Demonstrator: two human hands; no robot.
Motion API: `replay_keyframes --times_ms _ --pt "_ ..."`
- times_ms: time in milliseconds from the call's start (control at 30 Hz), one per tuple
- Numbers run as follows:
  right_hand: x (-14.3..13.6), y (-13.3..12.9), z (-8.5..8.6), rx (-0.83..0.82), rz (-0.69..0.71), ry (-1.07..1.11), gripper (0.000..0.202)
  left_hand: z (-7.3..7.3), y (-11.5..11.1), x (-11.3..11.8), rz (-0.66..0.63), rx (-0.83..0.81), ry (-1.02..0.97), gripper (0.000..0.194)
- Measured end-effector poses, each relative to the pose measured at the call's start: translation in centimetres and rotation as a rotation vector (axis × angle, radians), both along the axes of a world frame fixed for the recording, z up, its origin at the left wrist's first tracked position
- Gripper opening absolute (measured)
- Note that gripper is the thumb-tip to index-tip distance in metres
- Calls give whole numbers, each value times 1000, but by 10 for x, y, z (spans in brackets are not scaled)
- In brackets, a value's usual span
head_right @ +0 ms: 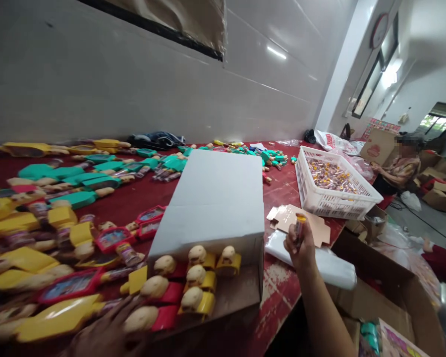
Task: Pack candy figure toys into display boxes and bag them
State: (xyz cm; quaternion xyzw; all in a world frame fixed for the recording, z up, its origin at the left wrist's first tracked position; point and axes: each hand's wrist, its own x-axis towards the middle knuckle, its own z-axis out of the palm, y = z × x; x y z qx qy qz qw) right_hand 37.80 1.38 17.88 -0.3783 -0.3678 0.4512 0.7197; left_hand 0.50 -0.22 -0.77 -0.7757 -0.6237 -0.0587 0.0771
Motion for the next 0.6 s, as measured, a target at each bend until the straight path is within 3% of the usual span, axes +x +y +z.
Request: replay_keyframes --times_ms 100,233,367,600 --pt "-26 -51 3 114 231 89 33 8 -1 6 -20 -7 -1 53" --pt "-52 -107 1 229 342 55 20 16 -3 14 -41 -7 -69 56" --pt "-71 -147 -11 269 350 15 14 18 -6 19 -57 52 -171 54" --pt "-80 -178 -36 25 230 -92 32 28 -25 27 -36 -97 -86 61"
